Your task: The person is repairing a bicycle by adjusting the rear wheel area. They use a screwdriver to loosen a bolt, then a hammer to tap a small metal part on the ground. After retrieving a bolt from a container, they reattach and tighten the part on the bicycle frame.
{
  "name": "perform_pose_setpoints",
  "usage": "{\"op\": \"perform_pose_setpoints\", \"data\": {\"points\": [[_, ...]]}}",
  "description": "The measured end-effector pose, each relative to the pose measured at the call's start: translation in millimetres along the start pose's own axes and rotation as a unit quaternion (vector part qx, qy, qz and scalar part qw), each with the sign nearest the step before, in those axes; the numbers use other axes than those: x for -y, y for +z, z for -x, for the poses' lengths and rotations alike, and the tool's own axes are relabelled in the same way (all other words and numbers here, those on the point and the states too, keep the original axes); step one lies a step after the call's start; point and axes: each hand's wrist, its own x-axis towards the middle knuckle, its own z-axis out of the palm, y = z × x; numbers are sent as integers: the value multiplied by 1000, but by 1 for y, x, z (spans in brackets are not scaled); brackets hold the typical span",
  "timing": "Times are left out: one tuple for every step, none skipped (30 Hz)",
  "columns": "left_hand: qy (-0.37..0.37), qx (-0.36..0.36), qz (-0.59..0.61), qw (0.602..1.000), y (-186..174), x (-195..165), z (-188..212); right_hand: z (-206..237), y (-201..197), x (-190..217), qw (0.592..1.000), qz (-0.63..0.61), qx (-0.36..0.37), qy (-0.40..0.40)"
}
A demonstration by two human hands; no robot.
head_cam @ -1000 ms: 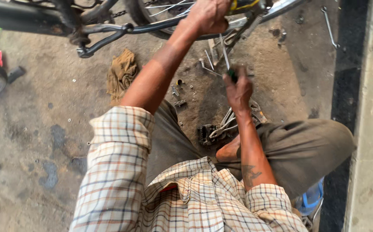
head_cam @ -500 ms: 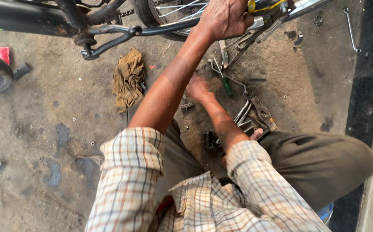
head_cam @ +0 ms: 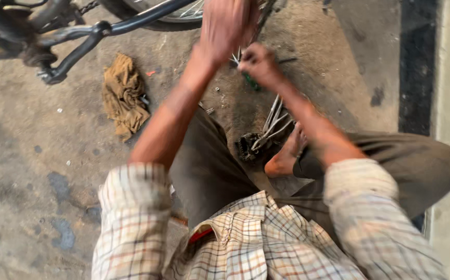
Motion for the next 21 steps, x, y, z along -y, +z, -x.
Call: {"op": "perform_pose_setpoints", "data": {"points": [[53,-125,0,991,-10,-15,7,-3,-30,9,997,35,-16,-61],[-21,-68,68,995,-14,-31,9,0,-57,21,990,70,-24,-117],[-93,-10,133,987,-18,-48,13,5,-82,34,999,-9,-11,-38],[-161,48,193,967,-19,-57,12,10,-100,48,995,-89,3,37],[-255,117,348,895,-19,-63,9,14,-109,61,999,-37,-20,-22],[-329,175,487,790,-17,-65,2,8,-123,73,995,16,-44,-92],[-383,221,605,662,-14,-62,-6,4,-133,83,995,-33,-40,-86],[-365,218,610,669,-11,-58,-14,8,-137,91,993,-87,-31,-71],[-357,219,616,667,-10,-55,-19,10,-140,98,989,-117,-23,-87],[-351,217,622,665,-13,-51,-22,9,-143,103,984,-147,-11,-101],[-346,220,634,656,-18,-45,-23,6,-144,107,977,-175,-1,-121],[-337,224,643,650,-26,-39,-24,2,-142,110,967,-220,27,-126],[-330,229,655,640,-35,-35,-24,1,-140,112,955,-263,56,-125],[-298,238,661,646,-45,-27,-25,-2,-136,115,947,-288,81,-119],[-264,248,665,653,-60,-15,-26,-5,-132,118,938,-311,105,-112],[-232,258,669,657,-75,-8,-22,-6,-125,120,934,-318,128,-95],[-226,268,659,665,-86,-3,-18,-9,-117,123,931,-324,149,-80],[-219,279,647,675,-97,1,-13,-14,-106,124,922,-329,175,-101],[-213,291,635,683,-107,4,-6,-17,-94,125,913,-335,199,-119],[-225,296,623,688,-116,4,4,-18,-82,123,903,-343,220,-135],[-235,304,610,693,-124,3,14,-18,-73,121,895,-351,240,-134]]}}
